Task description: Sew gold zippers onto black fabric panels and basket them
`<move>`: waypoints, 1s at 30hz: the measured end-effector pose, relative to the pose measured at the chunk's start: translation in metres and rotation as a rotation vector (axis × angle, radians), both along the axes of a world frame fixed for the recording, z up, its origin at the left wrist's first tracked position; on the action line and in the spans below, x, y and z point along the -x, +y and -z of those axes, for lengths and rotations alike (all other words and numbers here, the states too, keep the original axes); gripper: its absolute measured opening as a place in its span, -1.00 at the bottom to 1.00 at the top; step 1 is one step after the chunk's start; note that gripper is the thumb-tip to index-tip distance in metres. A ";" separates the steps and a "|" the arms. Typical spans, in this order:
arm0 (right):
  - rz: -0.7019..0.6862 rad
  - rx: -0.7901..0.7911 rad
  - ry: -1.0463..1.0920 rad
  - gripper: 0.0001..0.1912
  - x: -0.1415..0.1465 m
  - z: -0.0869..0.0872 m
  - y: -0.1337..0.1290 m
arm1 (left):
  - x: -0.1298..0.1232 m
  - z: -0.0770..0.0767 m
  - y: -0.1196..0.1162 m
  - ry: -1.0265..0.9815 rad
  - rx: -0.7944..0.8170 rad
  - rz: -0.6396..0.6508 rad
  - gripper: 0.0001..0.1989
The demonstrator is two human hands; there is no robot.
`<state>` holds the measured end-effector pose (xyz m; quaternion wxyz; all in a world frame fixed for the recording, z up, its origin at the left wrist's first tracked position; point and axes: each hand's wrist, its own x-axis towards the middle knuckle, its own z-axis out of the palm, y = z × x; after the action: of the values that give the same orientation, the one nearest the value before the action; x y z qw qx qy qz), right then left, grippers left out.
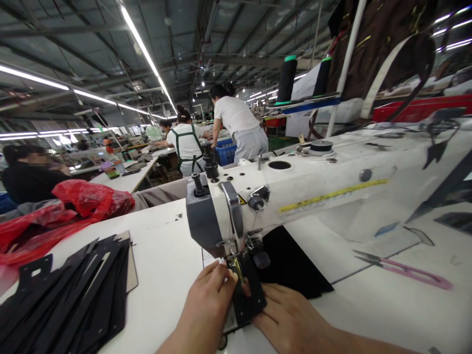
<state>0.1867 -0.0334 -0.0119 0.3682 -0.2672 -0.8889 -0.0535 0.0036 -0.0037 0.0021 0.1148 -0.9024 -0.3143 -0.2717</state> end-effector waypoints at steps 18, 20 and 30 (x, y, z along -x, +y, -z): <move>0.127 -0.168 0.105 -0.63 0.002 0.004 -0.010 | 0.004 -0.010 -0.028 0.065 -0.097 0.038 -0.72; 0.119 -0.154 0.097 -0.58 0.002 0.000 -0.008 | 0.003 -0.011 -0.025 0.052 -0.090 0.036 -0.70; 0.109 -0.136 0.052 -0.56 0.002 -0.008 0.004 | 0.003 -0.011 -0.009 0.050 -0.080 0.064 -0.69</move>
<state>0.1847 -0.0292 -0.0038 0.4051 -0.2907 -0.8575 -0.1265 0.0004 -0.0128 0.0127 0.1499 -0.9131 -0.2712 -0.2649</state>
